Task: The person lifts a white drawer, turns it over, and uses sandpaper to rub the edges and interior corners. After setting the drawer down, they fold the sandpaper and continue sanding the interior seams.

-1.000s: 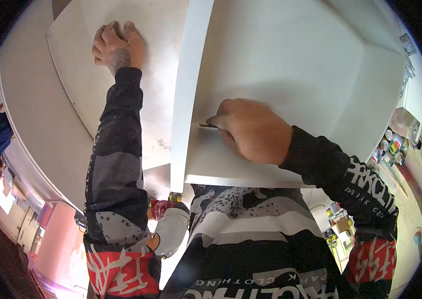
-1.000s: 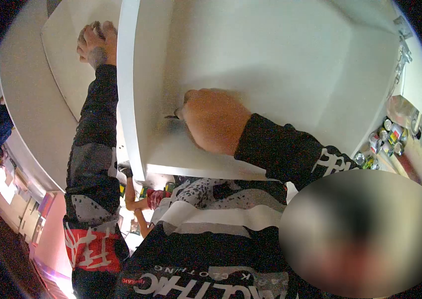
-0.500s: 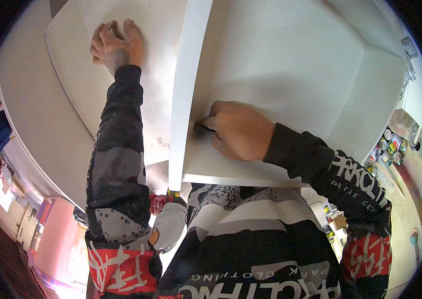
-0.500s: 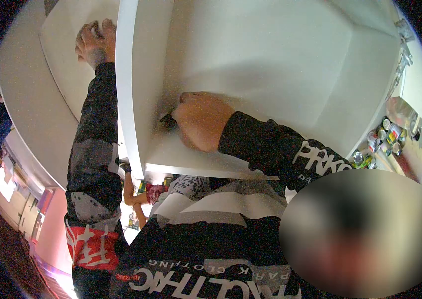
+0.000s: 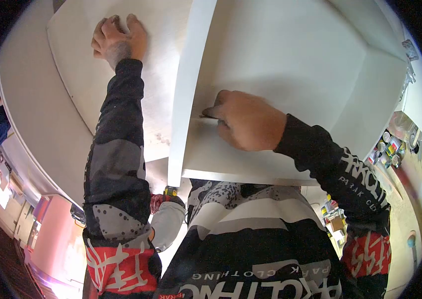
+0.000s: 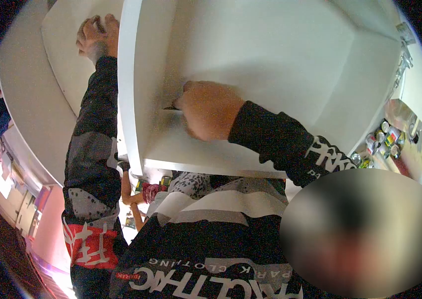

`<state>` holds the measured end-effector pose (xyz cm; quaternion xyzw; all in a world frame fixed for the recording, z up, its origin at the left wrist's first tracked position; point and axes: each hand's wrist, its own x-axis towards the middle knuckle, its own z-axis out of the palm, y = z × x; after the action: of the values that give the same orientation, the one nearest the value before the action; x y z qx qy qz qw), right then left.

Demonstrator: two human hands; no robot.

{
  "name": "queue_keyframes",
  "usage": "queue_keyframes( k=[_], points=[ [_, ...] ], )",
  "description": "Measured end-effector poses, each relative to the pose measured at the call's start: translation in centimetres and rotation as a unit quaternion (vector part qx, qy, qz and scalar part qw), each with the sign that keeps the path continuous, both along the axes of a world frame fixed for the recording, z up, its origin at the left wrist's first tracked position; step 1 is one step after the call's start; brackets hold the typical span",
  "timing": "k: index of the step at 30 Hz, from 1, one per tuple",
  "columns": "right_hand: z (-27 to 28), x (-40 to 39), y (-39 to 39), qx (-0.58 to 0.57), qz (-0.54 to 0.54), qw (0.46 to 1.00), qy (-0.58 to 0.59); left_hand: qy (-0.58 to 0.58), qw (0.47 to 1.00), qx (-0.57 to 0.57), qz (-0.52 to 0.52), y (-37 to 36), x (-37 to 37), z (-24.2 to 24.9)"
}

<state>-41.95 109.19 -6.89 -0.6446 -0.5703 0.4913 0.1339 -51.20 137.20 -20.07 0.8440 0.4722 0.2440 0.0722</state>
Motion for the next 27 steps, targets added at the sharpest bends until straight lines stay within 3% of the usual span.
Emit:
queue_keyframes(
  k=[5, 8, 10, 13, 17, 23, 25, 27],
  points=[
    [-0.2, -0.9, 0.7, -0.039, 0.056, 0.998, 0.005, 0.0, 1.0, 0.014, -0.008, -0.1, -0.1, -0.4],
    [-0.5, -0.6, 0.1, 0.027, 0.043, 0.998, 0.046, -0.002, 1.0, 0.013, -0.009, -0.1, 0.1, -0.4],
    [0.3, 0.4, 0.6, -0.049, 0.026, 0.995, 0.083, -0.012, 1.0, 0.015, -0.008, 0.0, 0.0, -0.6],
    [0.2, 0.5, -0.1, 0.011, 0.012, 1.0, 0.02, -0.023, 0.999, 0.027, -0.018, -0.1, -0.1, -0.8],
    [-0.5, -0.8, 0.2, -0.015, 0.048, 0.999, 0.015, -0.008, 1.0, 0.008, -0.015, 0.0, 0.0, -0.5],
    [0.8, 0.5, 0.2, -0.025, 0.007, 0.993, 0.116, -0.007, 1.0, 0.006, 0.0, 0.0, -0.1, -0.4],
    [0.2, 0.4, -0.4, 0.026, 0.016, 0.999, 0.027, -0.001, 1.0, 0.001, -0.002, 0.1, 0.0, -0.4],
    [-0.1, -0.5, 0.0, 0.016, 0.04, 0.999, 0.009, 0.0, 1.0, 0.005, -0.001, 0.0, 0.2, -0.3]
  ],
)
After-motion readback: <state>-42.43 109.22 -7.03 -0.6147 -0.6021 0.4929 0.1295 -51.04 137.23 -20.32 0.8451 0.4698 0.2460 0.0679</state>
